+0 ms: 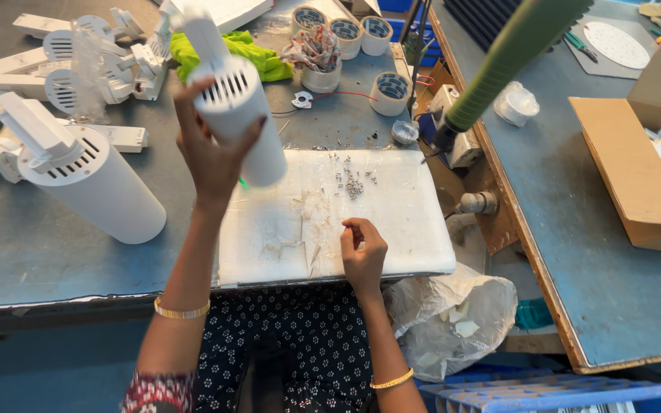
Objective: The person assembles white cylindrical plastic housings by inserting screws and using a green electric screwdriver to fasten them. She retrieves parts from a blue crate, aligns the components, and secures them on a workbench.
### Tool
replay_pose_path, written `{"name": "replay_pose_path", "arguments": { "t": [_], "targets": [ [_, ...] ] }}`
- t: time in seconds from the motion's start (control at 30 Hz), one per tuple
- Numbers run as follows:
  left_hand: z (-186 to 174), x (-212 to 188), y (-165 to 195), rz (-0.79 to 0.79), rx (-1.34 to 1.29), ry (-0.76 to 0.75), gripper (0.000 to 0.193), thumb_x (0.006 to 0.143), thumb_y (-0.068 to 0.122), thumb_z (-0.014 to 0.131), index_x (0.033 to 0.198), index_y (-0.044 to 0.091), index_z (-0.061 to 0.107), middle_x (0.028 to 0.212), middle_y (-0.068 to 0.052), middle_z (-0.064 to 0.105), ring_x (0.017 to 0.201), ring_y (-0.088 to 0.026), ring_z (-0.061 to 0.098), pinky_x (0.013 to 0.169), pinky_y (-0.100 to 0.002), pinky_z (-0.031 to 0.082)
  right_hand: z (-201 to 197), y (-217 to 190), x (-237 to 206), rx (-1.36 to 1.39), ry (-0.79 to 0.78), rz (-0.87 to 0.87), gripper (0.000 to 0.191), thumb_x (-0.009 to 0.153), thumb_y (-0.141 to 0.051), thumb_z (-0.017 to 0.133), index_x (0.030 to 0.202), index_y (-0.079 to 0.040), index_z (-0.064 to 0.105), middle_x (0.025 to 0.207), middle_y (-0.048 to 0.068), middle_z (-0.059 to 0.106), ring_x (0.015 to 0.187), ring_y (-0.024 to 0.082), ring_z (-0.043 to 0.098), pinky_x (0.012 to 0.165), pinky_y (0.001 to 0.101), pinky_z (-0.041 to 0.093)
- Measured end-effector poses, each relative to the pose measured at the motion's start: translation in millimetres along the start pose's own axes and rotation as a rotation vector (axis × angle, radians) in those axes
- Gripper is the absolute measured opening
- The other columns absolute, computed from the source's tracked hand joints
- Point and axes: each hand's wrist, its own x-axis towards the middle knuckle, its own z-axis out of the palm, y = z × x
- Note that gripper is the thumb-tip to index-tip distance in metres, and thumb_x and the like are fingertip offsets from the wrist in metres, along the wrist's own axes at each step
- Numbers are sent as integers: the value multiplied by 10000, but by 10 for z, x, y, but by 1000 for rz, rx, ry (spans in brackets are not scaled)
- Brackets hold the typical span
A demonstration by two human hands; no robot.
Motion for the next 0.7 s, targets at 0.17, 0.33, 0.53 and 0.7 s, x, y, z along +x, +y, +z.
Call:
{"name": "replay_pose_path", "arguments": {
  "t": [0.17, 0.33, 0.53, 0.7],
  "targets": [
    [37, 551, -536, 107, 143, 55, 698, 874, 39, 964, 1374, 134, 487, 1283, -125, 653, 1202, -260, 704, 1035, -388, 630, -39, 46, -16, 11, 39, -16, 109, 893, 7, 599, 943, 24, 694, 735, 69, 673, 648, 111, 610, 616, 254, 497],
    [105, 609, -721, 71, 238, 77, 674, 831, 60, 967, 1324, 107, 509, 1277, -126, 629, 1192, -266, 678, 1004, -384, 616, -40, 60, -18, 16, 74, -33, 112, 890, 4, 599, 936, 26, 699, 746, 70, 677, 663, 114, 608, 629, 257, 494],
    [131, 562, -605, 188, 146, 51, 689, 862, 30, 973, 1360, 100, 501, 1345, -137, 620, 1260, -306, 654, 1096, -427, 577, -17, 62, -15, -1, 75, -39, 118, 891, -11, 601, 944, 25, 700, 743, 64, 671, 666, 116, 608, 634, 261, 495],
    [110, 714, -573, 119, 143, 92, 679, 866, 74, 978, 1343, 126, 497, 1295, -109, 662, 1207, -272, 704, 1039, -402, 607, -29, 45, -48, -9, 73, -50, 114, 896, -16, 603, 948, 25, 696, 745, 71, 667, 681, 122, 606, 653, 268, 494]
  ]
}}
